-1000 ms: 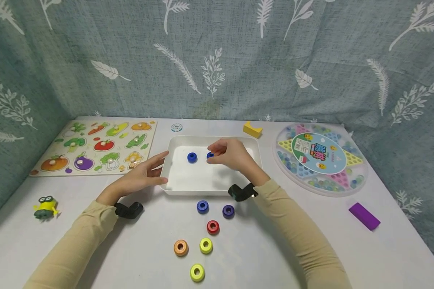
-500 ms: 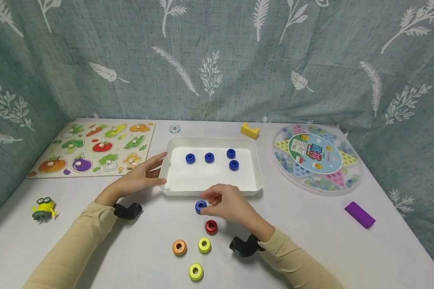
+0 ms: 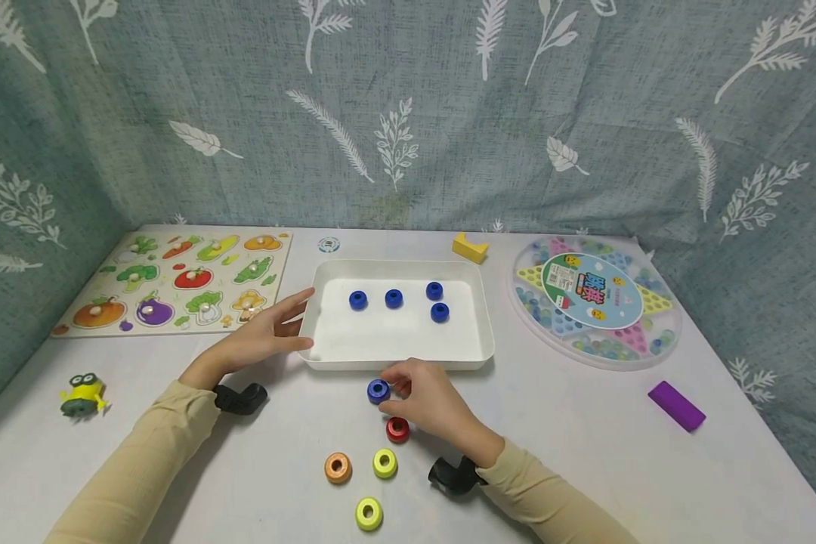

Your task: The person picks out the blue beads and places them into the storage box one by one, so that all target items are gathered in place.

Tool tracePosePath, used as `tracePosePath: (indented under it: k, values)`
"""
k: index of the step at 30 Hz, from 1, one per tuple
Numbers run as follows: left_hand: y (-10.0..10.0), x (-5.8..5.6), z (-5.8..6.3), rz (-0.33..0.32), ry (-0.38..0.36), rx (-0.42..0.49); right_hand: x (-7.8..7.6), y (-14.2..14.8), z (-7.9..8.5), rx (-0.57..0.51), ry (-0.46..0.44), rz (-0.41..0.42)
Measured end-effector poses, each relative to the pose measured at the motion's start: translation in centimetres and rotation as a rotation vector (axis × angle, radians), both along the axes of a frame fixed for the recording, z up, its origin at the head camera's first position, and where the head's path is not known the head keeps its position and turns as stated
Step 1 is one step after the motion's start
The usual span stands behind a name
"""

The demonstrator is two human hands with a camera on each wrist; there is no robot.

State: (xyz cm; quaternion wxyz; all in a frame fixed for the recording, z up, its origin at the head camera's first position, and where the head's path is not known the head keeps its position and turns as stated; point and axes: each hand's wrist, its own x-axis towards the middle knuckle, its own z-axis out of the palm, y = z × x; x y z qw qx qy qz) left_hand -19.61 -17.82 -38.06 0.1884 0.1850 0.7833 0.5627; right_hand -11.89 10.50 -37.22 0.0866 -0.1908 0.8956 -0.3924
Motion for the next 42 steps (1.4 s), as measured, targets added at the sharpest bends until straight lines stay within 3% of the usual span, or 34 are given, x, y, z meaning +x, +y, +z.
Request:
tracePosePath:
  k: [23,34,38,42]
  values:
    - [0.1,-0.1,0.0,0.004,-0.004,0.004,-0.2,-0.5,-0.7,0.032,0.094,0.042]
    - [0.0,-0.2,0.0,0.005,-0.013,0.006,-0.2,-0.6,-0.5,0.014,0.073,0.058]
    - [0.0,-0.2,-0.2,0.003,-0.017,0.016,-0.2,-0.5,0.0,-0.006,0.042,0.081]
    - [0.0,-0.1,-0.3,0.003,-0.016,0.014,-0.6,-0.2,1.5,-0.035,0.06,0.098]
